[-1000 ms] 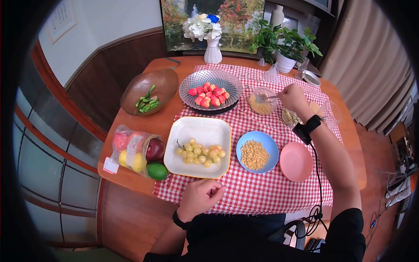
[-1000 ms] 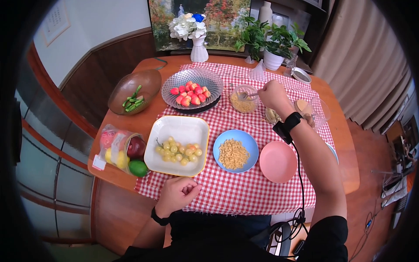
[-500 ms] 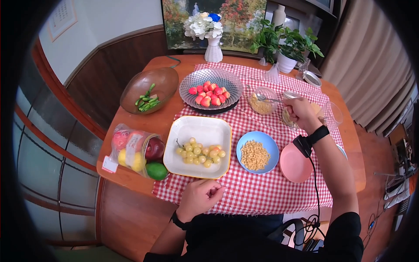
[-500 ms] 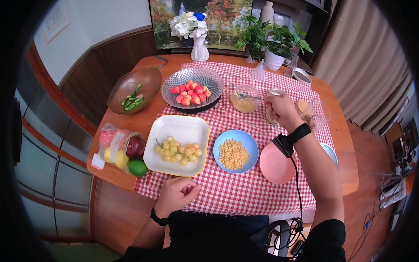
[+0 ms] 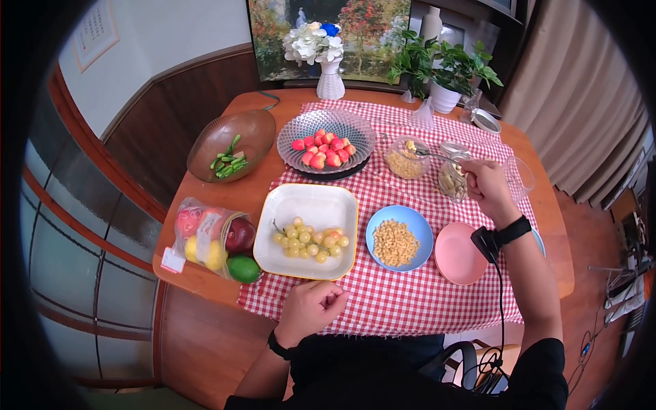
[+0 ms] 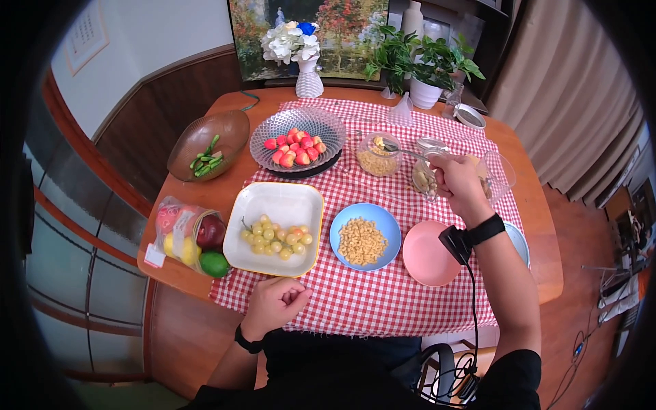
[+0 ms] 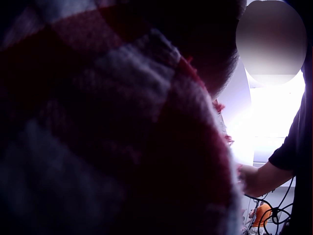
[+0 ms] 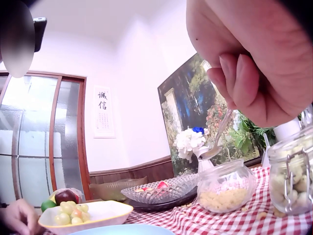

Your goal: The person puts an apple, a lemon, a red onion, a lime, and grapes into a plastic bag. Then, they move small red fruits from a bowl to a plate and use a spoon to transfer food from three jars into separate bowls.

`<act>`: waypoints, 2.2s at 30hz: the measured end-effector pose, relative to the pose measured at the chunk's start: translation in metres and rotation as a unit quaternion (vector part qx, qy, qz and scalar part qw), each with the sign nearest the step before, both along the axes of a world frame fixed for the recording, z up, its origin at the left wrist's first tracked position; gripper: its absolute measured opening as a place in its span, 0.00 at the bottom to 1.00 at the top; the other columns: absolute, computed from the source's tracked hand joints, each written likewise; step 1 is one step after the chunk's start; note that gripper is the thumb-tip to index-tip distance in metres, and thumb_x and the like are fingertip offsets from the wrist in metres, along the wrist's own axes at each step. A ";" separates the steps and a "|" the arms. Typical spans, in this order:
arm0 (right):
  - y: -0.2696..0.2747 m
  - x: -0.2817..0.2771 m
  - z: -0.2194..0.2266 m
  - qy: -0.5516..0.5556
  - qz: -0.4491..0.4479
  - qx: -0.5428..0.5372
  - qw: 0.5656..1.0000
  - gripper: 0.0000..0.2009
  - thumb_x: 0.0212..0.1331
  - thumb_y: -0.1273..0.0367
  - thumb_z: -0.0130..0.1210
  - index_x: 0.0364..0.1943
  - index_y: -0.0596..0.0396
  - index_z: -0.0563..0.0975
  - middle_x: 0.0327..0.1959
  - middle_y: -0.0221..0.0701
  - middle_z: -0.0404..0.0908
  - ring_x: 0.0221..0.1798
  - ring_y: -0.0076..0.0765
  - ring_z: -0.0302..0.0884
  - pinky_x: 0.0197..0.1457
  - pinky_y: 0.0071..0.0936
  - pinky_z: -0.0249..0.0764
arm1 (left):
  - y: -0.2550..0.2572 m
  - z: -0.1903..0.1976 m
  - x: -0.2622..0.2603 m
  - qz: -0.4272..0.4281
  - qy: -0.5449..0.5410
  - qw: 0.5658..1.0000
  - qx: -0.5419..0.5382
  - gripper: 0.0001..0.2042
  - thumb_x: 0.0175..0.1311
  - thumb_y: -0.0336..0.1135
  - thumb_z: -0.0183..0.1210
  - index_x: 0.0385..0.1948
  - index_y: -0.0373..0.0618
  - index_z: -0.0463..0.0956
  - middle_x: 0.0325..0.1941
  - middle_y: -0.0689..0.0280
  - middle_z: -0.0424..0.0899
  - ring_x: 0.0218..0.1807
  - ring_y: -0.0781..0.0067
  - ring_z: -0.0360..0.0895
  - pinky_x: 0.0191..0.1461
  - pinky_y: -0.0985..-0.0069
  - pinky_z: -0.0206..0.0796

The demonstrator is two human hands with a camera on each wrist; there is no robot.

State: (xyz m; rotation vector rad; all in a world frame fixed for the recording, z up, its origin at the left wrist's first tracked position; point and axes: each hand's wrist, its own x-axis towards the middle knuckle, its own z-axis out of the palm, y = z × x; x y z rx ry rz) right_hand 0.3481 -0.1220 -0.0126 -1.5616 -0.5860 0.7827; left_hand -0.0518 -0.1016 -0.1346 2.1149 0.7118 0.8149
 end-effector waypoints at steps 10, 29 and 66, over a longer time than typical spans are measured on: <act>-0.076 -0.028 0.016 -0.109 0.053 -0.043 0.992 0.13 0.70 0.70 0.59 0.24 0.56 0.76 0.13 0.20 0.68 0.13 0.14 0.57 0.17 0.20 0.49 | -0.001 0.001 0.001 0.001 0.014 1.000 -0.002 0.08 0.62 0.32 0.71 0.29 0.42 0.81 0.21 0.65 0.82 0.20 0.75 0.78 0.25 0.75 0.68; -0.026 -0.014 0.020 -0.586 0.003 0.009 0.810 0.11 0.62 0.68 0.64 0.30 0.65 0.83 0.24 0.47 0.83 0.25 0.52 0.82 0.32 0.41 0.76 | -0.002 0.002 0.000 0.002 0.014 1.000 -0.006 0.08 0.63 0.32 0.70 0.28 0.42 0.81 0.21 0.66 0.81 0.18 0.75 0.77 0.23 0.76 0.65; 0.045 0.009 -0.021 0.004 0.030 -0.030 0.999 0.07 0.67 0.74 0.57 0.28 0.58 0.77 0.18 0.23 0.68 0.16 0.18 0.58 0.17 0.22 0.50 | -0.001 -0.001 0.001 0.000 -0.023 1.000 0.001 0.08 0.61 0.29 0.72 0.27 0.42 0.80 0.19 0.68 0.78 0.17 0.80 0.72 0.22 0.78 0.61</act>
